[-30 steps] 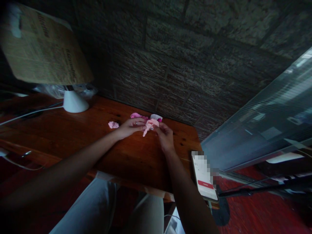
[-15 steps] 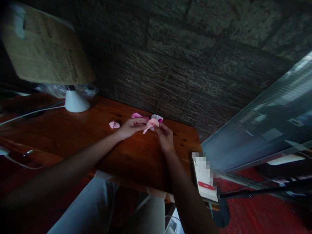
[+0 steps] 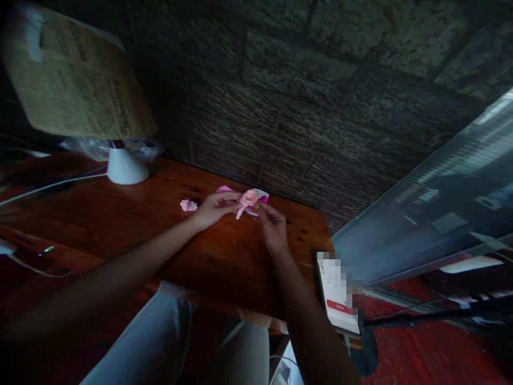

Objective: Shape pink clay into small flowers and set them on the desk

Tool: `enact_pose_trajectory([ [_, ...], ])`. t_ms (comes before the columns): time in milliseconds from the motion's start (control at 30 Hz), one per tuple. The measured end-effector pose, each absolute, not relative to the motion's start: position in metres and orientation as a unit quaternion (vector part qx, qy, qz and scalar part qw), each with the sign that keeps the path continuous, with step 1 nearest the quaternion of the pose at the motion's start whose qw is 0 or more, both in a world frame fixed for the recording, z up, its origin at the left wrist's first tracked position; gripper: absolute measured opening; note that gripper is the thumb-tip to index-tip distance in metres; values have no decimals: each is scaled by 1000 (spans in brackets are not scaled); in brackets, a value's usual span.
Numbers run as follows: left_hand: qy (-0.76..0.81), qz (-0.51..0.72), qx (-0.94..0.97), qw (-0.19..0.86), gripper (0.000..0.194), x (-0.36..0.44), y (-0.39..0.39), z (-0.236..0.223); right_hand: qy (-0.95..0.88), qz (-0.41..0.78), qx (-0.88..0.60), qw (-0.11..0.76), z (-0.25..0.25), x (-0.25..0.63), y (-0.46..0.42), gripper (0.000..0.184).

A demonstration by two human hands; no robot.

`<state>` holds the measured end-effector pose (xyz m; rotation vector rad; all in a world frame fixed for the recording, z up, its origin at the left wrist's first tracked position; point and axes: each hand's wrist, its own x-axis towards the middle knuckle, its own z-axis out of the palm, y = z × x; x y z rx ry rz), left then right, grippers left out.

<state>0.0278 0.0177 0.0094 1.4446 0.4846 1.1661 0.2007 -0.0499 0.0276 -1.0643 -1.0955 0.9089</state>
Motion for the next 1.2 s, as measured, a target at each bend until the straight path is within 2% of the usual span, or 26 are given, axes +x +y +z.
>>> enact_pose_trajectory([
  [500, 197, 498, 631, 562, 36, 29, 17, 10, -471, 388, -472, 636, 24, 201, -47, 33],
  [900, 199, 452, 577, 651, 45, 29, 15, 9, -452, 439, -454, 630, 28, 201, -50, 34],
  [1200, 188, 465, 587, 636, 41, 30, 12, 14, -464, 453, -456, 609, 31, 201, -52, 37],
])
